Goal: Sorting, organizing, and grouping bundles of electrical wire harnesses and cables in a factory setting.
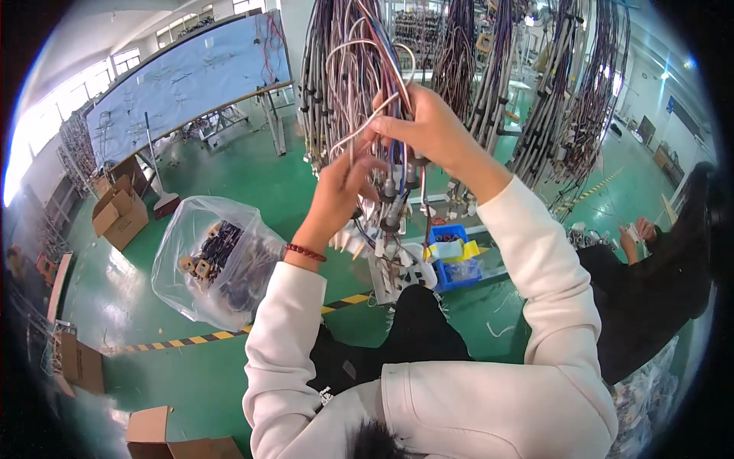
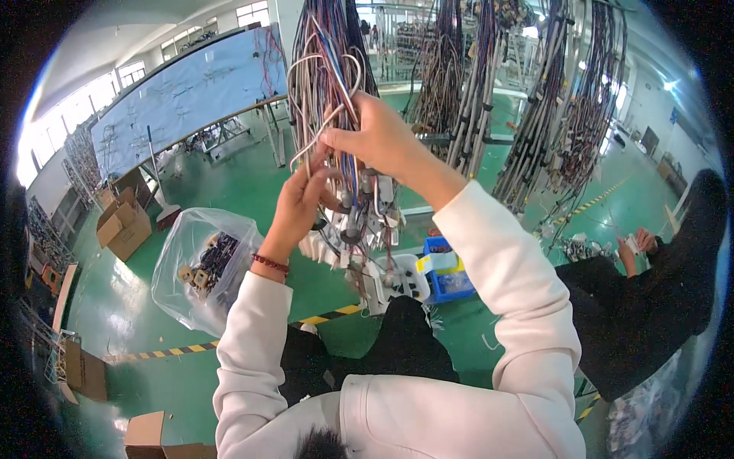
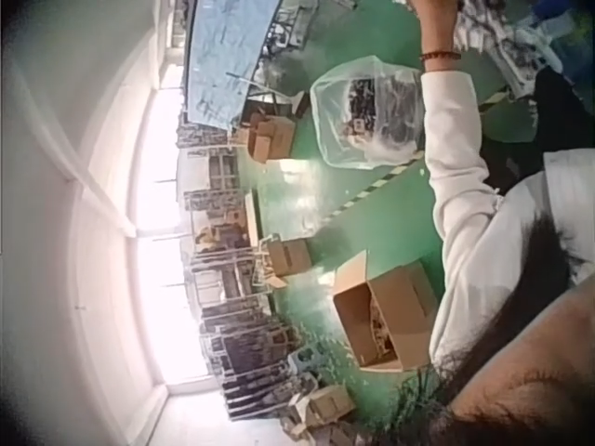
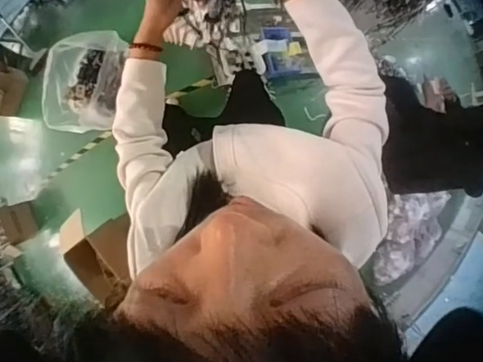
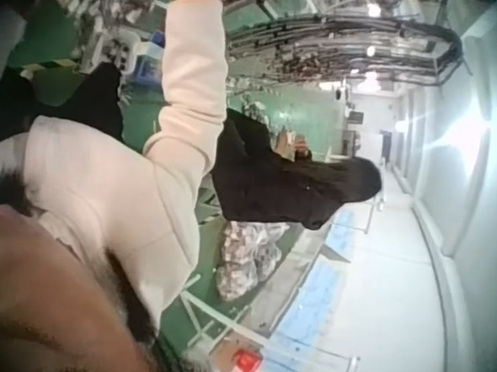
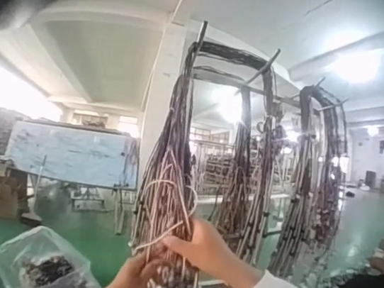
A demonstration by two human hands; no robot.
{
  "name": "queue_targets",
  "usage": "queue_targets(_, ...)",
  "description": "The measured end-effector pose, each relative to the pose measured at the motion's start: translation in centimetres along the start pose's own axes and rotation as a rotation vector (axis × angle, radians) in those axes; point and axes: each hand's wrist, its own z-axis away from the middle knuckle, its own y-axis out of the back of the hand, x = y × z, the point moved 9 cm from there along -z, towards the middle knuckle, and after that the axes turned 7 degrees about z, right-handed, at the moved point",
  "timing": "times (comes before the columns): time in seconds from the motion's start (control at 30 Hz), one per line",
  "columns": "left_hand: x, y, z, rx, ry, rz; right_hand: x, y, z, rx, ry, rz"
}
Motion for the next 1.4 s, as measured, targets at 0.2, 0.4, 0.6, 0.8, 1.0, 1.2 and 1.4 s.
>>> queue_targets(0.2,-0.1,-0.3,0.6,-0.127,0.069,0.209,2.1,1.2,0.6,0.115,-0.115,-0.034)
queue_targets(0.4,-2.2,0.4,0.4,-0.085,0.069,0.206,3.3,2.7,0.3,0.224,-0.072,-0.252)
queue_targets(0.6,-4.1,2.8,1.0,0.013,-0.039,-0.049,2.4,4.4,0.7,0.231,0.010,-0.461)
queue_targets(0.8,-6.5,5.2,1.8,0.372,0.136,-0.203,2.1,5.3,0.9,0.221,-0.037,-0.240)
queue_targets(1.0,-8.2,5.2,2.2,0.316,0.140,-0.120,3.9,6.2,0.9,0.299,-0.029,-0.112)
queue_targets(1.2,-7.1,2.8,2.5,0.276,0.145,-0.049,9.6,-0.3,2.3,-0.075,-0.405,-0.321)
queue_targets(1.4,-5.8,1.4,1.4,0.309,0.060,0.071,8.2,-5.1,2.5,-0.279,-0.357,-0.320)
